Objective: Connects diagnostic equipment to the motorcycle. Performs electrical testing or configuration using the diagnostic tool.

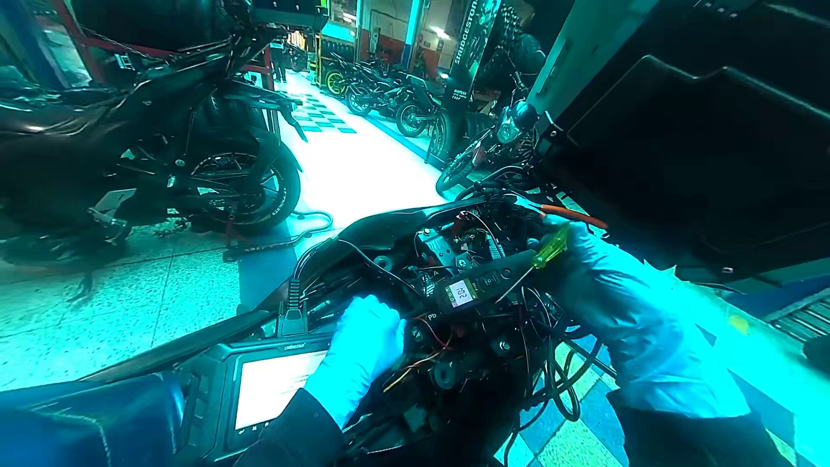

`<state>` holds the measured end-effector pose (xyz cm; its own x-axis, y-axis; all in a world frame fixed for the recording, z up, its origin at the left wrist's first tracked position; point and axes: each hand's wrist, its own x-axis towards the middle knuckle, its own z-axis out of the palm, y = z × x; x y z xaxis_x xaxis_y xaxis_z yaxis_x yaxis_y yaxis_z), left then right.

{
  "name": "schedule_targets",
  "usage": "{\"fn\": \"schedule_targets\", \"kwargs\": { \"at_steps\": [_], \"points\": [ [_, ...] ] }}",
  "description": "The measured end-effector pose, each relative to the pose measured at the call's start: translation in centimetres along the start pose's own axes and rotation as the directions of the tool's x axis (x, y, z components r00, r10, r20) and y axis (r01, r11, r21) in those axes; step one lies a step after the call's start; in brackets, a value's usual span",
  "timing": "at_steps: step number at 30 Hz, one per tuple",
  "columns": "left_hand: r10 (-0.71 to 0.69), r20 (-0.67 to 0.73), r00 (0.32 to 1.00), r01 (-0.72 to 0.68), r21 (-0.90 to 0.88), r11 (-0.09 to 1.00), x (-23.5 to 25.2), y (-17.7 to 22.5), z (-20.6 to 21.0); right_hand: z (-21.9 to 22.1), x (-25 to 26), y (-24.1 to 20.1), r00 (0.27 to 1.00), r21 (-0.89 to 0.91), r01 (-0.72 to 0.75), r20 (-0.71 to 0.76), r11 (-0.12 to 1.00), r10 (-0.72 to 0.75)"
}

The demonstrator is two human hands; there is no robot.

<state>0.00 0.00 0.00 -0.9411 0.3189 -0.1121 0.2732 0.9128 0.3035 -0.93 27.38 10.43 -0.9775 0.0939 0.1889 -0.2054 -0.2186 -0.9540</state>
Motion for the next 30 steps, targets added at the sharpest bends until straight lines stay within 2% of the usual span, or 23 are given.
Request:
{"fn": "schedule_targets", "kwargs": {
  "at_steps": [3,6,12,15,17,19,21,22,25,28,30],
  "points": [
    [0.011,0.015,1.000,-0.011,0.015,1.000,0.0,0.0,-0.1,-0.6,-1.5,-1.0,0.995,-0.122,-0.053,0.073,0.991,0.063],
    [-0.002,0.058,0.998,0.001,0.011,1.000,-0.1,0.3,-0.6,-1.7,-3.6,-1.6,0.988,-0.165,-0.061,0.129,0.984,0.083],
    [0.022,0.025,0.999,-0.021,-0.004,1.000,-0.4,0.3,-0.6,-2.1,-8.6,-1.7,0.992,-0.139,-0.123,0.005,0.983,0.125],
    [0.059,-0.013,0.998,-0.059,-0.008,0.998,-0.4,-0.1,-0.2,-1.5,-8.7,-1.4,0.996,-0.270,-0.090,-0.018,0.959,0.088],
    [0.066,-0.039,0.997,-0.067,-0.018,0.998,-0.4,-0.4,-0.2,-1.0,-7.2,-1.2,0.999,-0.444,0.042,0.021,0.895,-0.036],
    [0.026,-0.029,0.999,-0.027,-0.033,0.999,-0.4,-0.4,-0.5,0.6,-5.2,-1.2,0.983,-0.623,0.176,0.070,0.762,-0.170],
    [-0.039,-0.017,0.999,0.038,-0.070,0.997,-0.3,-0.2,-0.7,1.7,-2.4,-1.3,0.965,-0.734,0.250,0.141,0.632,-0.219],
    [-0.070,-0.019,0.997,0.068,-0.108,0.992,-0.3,0.0,-0.7,2.2,-1.0,-1.3,0.968,-0.760,0.243,0.153,0.603,-0.197],
    [-0.105,-0.021,0.994,0.100,-0.174,0.980,-0.4,0.0,-0.7,2.9,1.8,-1.6,0.986,-0.743,0.162,0.145,0.650,-0.081],
    [-0.102,0.004,0.995,0.101,-0.173,0.980,-0.5,0.0,-0.6,2.8,1.5,-2.2,0.988,-0.751,0.109,0.155,0.652,0.014],
    [-0.090,-0.002,0.996,0.088,-0.182,0.979,-0.4,0.0,-0.7,2.1,0.3,-3.0,0.990,-0.749,0.026,0.111,0.662,0.087]
  ]
}}
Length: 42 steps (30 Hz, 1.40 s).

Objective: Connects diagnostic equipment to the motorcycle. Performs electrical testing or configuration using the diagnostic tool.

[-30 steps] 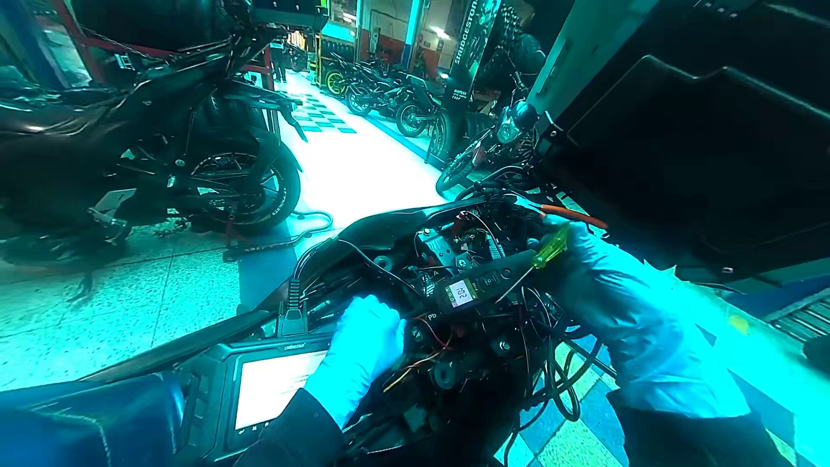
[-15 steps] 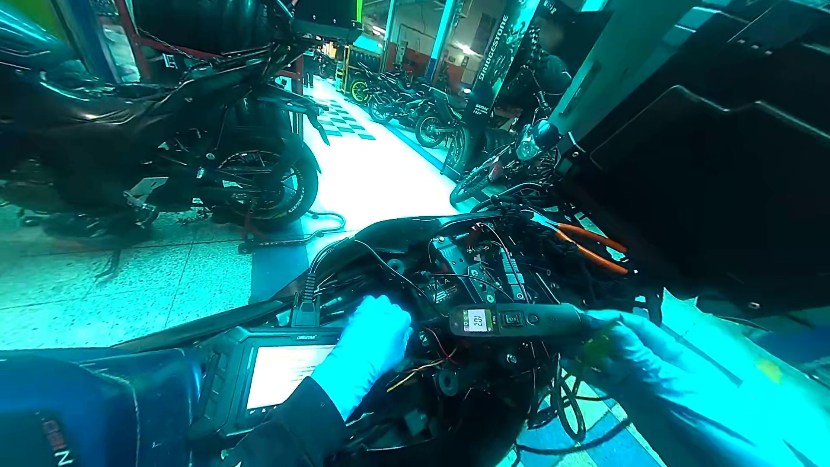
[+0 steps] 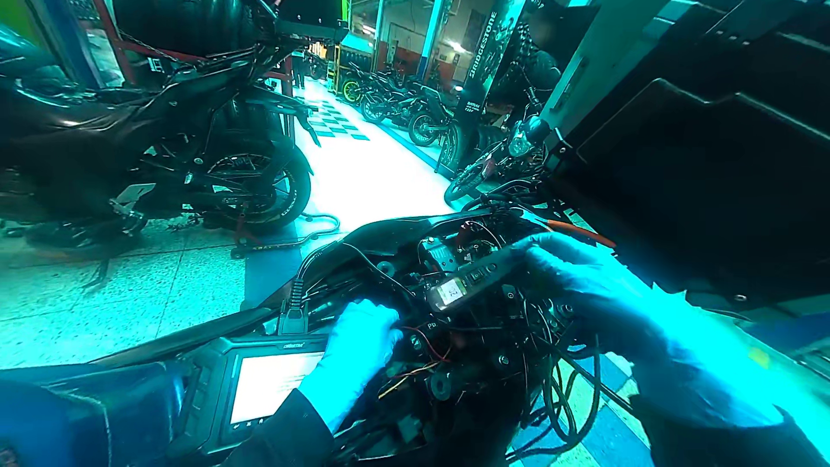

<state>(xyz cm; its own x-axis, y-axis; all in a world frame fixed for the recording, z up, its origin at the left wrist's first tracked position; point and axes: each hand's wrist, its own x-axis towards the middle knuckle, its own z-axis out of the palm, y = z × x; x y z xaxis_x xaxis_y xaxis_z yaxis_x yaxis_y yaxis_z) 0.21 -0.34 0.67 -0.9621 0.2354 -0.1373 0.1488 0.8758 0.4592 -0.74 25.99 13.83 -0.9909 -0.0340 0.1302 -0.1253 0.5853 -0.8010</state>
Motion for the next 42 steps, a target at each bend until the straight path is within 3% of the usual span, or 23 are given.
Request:
{"fn": "schedule_targets", "kwargs": {
  "at_steps": [9,13,21,25,32,33,35,37,38,39,40,41,42],
  "points": [
    [0.097,-0.055,0.994,-0.095,0.048,0.994,-0.7,-0.6,0.2,-3.0,-6.3,3.7,0.985,0.210,-0.139,0.127,0.968,0.114],
    [0.144,-0.099,0.985,-0.133,0.106,0.985,-1.0,-0.5,0.6,-3.7,-8.3,3.2,0.970,0.270,-0.184,0.208,0.945,0.129],
    [0.318,-0.246,0.916,-0.268,0.217,0.939,-1.1,-1.0,1.5,-3.8,-11.2,3.5,0.910,0.146,-0.249,0.374,0.957,0.180],
    [0.368,-0.246,0.897,-0.303,0.264,0.916,-1.1,-1.2,1.8,-3.2,-12.6,5.6,0.873,0.145,-0.306,0.437,0.941,0.217],
    [0.445,-0.375,0.813,-0.343,0.309,0.887,-1.1,-1.8,2.6,-2.7,-13.9,6.8,0.875,0.176,-0.321,0.430,0.931,0.221],
    [0.433,-0.367,0.823,-0.337,0.297,0.893,-1.3,-1.7,2.4,-2.7,-14.0,6.6,0.877,0.172,-0.316,0.428,0.933,0.218],
    [0.282,-0.164,0.945,-0.248,0.198,0.948,-2.4,-0.2,0.3,-2.7,-14.4,6.0,0.880,0.151,-0.302,0.423,0.941,0.215],
    [0.211,-0.059,0.976,-0.201,0.151,0.968,-2.8,0.7,-0.8,-2.7,-14.9,5.7,0.880,0.149,-0.300,0.423,0.942,0.213],
    [0.230,-0.094,0.969,-0.213,0.159,0.964,-2.9,0.6,-0.6,-2.7,-15.1,5.9,0.882,0.165,-0.299,0.423,0.940,0.206],
    [0.301,-0.207,0.931,-0.263,0.193,0.945,-2.8,0.1,0.3,-2.7,-15.3,6.2,0.882,0.179,-0.297,0.428,0.938,0.198],
    [0.428,-0.381,0.819,-0.339,0.280,0.898,-2.2,-1.0,1.9,-2.7,-15.5,6.4,0.880,0.184,-0.299,0.433,0.936,0.196],
    [0.499,-0.471,0.728,-0.379,0.330,0.865,-1.7,-1.8,2.7,-2.6,-15.8,6.4,0.878,0.183,-0.302,0.435,0.936,0.198],
    [0.521,-0.498,0.694,-0.394,0.343,0.853,-1.7,-2.1,2.9,-2.4,-16.0,6.4,0.876,0.184,-0.309,0.437,0.933,0.203]
  ]
}}
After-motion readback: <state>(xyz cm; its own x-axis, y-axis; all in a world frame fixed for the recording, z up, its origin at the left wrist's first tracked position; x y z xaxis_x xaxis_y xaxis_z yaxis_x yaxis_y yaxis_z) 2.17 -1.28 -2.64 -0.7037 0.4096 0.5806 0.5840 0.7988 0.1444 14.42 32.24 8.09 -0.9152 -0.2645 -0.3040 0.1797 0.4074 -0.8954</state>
